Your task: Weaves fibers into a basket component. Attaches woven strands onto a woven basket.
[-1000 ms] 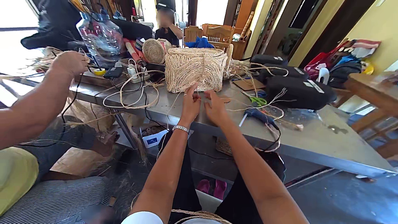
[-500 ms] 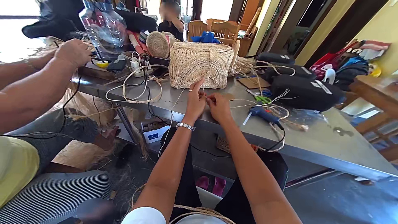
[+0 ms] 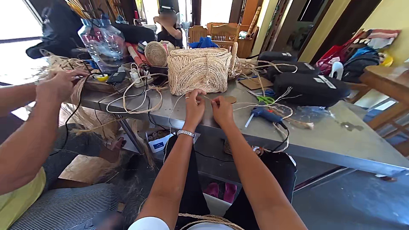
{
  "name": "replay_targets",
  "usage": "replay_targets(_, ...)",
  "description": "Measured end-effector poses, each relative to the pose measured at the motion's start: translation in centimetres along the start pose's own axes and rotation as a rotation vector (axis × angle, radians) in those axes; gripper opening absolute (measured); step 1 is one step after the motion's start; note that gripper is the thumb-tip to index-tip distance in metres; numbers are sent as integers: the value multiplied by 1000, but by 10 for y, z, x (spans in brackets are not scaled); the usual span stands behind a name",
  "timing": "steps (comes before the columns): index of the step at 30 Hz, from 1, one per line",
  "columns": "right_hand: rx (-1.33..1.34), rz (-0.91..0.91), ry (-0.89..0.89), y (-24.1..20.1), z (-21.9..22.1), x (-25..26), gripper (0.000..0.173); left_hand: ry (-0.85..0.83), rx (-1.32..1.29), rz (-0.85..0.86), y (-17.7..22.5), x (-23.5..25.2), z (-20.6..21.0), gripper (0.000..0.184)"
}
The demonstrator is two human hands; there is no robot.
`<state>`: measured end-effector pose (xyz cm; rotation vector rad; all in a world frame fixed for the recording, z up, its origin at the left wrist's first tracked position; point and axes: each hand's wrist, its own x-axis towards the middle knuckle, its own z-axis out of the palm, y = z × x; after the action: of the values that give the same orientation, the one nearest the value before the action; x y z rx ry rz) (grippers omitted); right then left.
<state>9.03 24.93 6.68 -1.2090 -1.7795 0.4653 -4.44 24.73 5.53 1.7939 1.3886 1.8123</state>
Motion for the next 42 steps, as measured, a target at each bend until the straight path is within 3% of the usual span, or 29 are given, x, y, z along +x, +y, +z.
replay_targets(5, 0, 67, 35, 0, -1, 1, 23, -23, -7, 21, 3, -2, 4, 40)
replay_targets(8, 7, 72, 48, 0, -2, 1, 23, -10, 51, 166, 6, -5, 7, 27)
replay_targets(11, 14, 83, 47, 0, -1, 0, 23, 39, 279, 367, 6, -4, 8, 20)
replay_targets(14, 5, 98, 36, 0, 0, 1, 23, -79, 500, 543, -1, 8, 4, 21)
replay_targets(17, -15, 110, 31, -2, -2, 4, 24, -199, 558, 576, -9, 17, 5, 20)
replay_targets(23, 4, 100, 28, 0, -2, 1, 23, -239, 479, 367, -12, 18, 5, 26)
replay_targets(27, 77, 91, 29, 7, 0, 5, 24, -253, 218, 178, -5, 18, 11, 34)
replay_targets(32, 121, 140, 31, 8, 0, 7, 24, -300, -173, -77, -9, 20, 16, 28)
replay_targets(37, 112, 111, 22, 7, 2, 6, 23, -263, -323, -163, -11, 18, 11, 20)
replay_targets(42, 131, 120, 4, 4, 2, 4, 20, -264, -377, -184, -13, 19, 12, 24)
